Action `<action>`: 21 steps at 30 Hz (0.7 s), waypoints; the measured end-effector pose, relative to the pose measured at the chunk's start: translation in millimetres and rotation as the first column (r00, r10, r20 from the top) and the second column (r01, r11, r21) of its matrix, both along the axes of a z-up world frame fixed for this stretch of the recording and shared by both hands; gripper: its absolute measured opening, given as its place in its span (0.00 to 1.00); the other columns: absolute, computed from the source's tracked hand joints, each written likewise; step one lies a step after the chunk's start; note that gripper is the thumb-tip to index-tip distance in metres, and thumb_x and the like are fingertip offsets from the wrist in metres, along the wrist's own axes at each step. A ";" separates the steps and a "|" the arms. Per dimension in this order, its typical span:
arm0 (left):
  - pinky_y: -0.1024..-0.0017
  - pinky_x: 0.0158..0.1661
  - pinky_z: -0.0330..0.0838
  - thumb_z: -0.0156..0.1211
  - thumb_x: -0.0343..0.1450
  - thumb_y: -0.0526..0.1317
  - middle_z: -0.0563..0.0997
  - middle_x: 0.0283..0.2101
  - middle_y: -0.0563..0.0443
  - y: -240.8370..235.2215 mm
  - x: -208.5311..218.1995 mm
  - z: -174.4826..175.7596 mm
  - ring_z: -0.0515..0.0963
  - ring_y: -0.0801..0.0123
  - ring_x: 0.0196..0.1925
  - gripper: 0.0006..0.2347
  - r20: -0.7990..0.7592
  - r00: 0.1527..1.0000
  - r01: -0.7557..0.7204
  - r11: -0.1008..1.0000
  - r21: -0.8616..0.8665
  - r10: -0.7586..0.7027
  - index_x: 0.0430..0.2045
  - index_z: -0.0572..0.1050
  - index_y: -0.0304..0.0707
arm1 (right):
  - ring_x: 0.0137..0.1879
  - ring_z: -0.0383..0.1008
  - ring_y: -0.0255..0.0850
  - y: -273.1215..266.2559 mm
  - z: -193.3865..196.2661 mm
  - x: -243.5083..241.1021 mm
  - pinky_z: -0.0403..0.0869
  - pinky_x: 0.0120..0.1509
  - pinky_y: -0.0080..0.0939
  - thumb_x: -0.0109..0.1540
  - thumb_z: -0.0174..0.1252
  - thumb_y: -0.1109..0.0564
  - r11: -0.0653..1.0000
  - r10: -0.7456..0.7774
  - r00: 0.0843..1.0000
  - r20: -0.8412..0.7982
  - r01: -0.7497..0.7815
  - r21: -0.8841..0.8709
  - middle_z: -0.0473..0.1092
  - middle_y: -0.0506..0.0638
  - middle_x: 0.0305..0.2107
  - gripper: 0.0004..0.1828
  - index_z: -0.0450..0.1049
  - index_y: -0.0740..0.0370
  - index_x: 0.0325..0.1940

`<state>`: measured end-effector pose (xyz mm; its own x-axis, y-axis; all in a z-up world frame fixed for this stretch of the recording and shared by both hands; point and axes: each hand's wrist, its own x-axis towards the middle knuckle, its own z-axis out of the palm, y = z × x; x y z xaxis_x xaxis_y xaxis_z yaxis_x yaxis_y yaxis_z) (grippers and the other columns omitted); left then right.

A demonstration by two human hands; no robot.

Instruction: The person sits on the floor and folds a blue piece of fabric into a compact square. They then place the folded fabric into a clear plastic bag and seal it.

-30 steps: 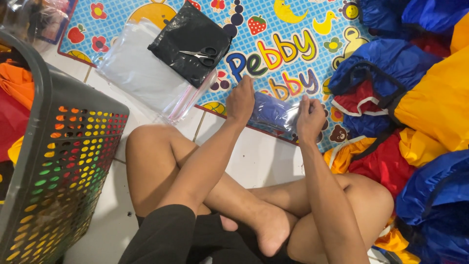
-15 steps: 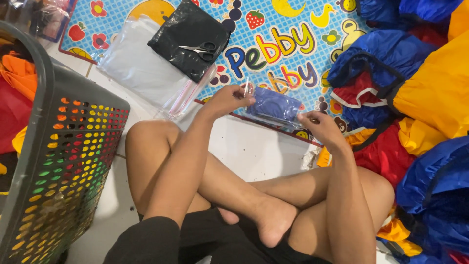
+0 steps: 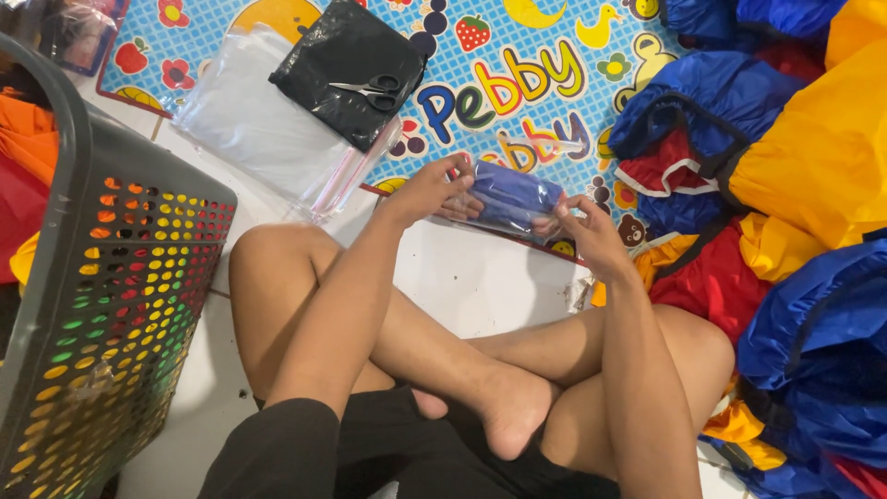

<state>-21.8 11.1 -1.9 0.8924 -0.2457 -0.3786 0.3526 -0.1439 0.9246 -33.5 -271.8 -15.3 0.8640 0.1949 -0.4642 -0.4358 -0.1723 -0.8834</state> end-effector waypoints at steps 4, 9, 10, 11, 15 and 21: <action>0.56 0.52 0.74 0.59 0.74 0.46 0.79 0.45 0.40 -15.7 3.4 -11.4 0.81 0.51 0.50 0.07 -0.029 0.999 0.019 0.988 0.155 -0.014 0.39 0.76 0.46 | 0.43 0.80 0.42 -4.2 -15.8 5.6 0.73 0.57 0.48 0.73 0.52 0.51 0.991 0.022 0.999 0.032 -0.017 -0.132 0.77 0.54 0.33 0.10 0.72 0.58 0.53; 0.73 0.48 0.82 0.76 0.65 0.42 0.82 0.44 0.35 3.2 20.5 -68.9 0.83 0.64 0.45 0.22 -0.158 0.987 0.010 0.981 -0.193 -0.041 0.49 0.73 0.32 | 0.45 0.78 0.37 -0.9 -4.5 0.5 0.73 0.58 0.39 0.74 0.50 0.51 0.999 -0.039 0.998 0.043 0.040 -0.031 0.77 0.49 0.35 0.09 0.74 0.55 0.47; 0.73 0.48 0.82 0.76 0.65 0.42 0.82 0.44 0.35 4.5 17.0 -61.0 0.83 0.64 0.45 0.22 -0.163 0.986 0.010 0.981 -0.193 -0.042 0.49 0.73 0.32 | 0.45 0.78 0.37 -3.4 -3.9 0.8 0.73 0.58 0.39 0.74 0.50 0.51 0.999 -0.040 0.998 0.038 0.041 -0.031 0.77 0.49 0.35 0.09 0.74 0.55 0.47; 0.71 0.47 0.82 0.76 0.65 0.41 0.84 0.44 0.37 6.8 15.9 -52.1 0.84 0.63 0.46 0.19 -0.130 0.988 0.067 0.986 -0.151 -0.087 0.46 0.75 0.35 | 0.50 0.78 0.46 -4.8 -3.0 3.4 0.71 0.62 0.47 0.74 0.49 0.52 1.000 -0.028 0.999 0.020 0.028 -0.003 0.77 0.55 0.38 0.10 0.72 0.58 0.46; 0.68 0.47 0.81 0.63 0.73 0.35 0.86 0.39 0.42 2.0 14.7 -42.0 0.86 0.63 0.45 0.03 0.017 0.994 0.112 0.985 -0.133 -0.110 0.38 0.79 0.40 | 0.54 0.78 0.49 -17.8 -20.2 4.9 0.71 0.66 0.49 0.73 0.50 0.52 0.998 0.029 1.000 0.010 -0.029 0.051 0.77 0.62 0.44 0.14 0.71 0.63 0.57; 0.71 0.46 0.81 0.66 0.72 0.37 0.86 0.40 0.42 -3.8 18.8 -41.1 0.85 0.69 0.42 0.05 0.102 0.993 0.078 0.975 -0.208 -0.058 0.37 0.79 0.38 | 0.55 0.79 0.48 -21.8 -23.1 10.3 0.70 0.68 0.47 0.69 0.57 0.58 0.999 -0.011 1.000 0.017 0.011 0.033 0.78 0.61 0.45 0.13 0.76 0.63 0.57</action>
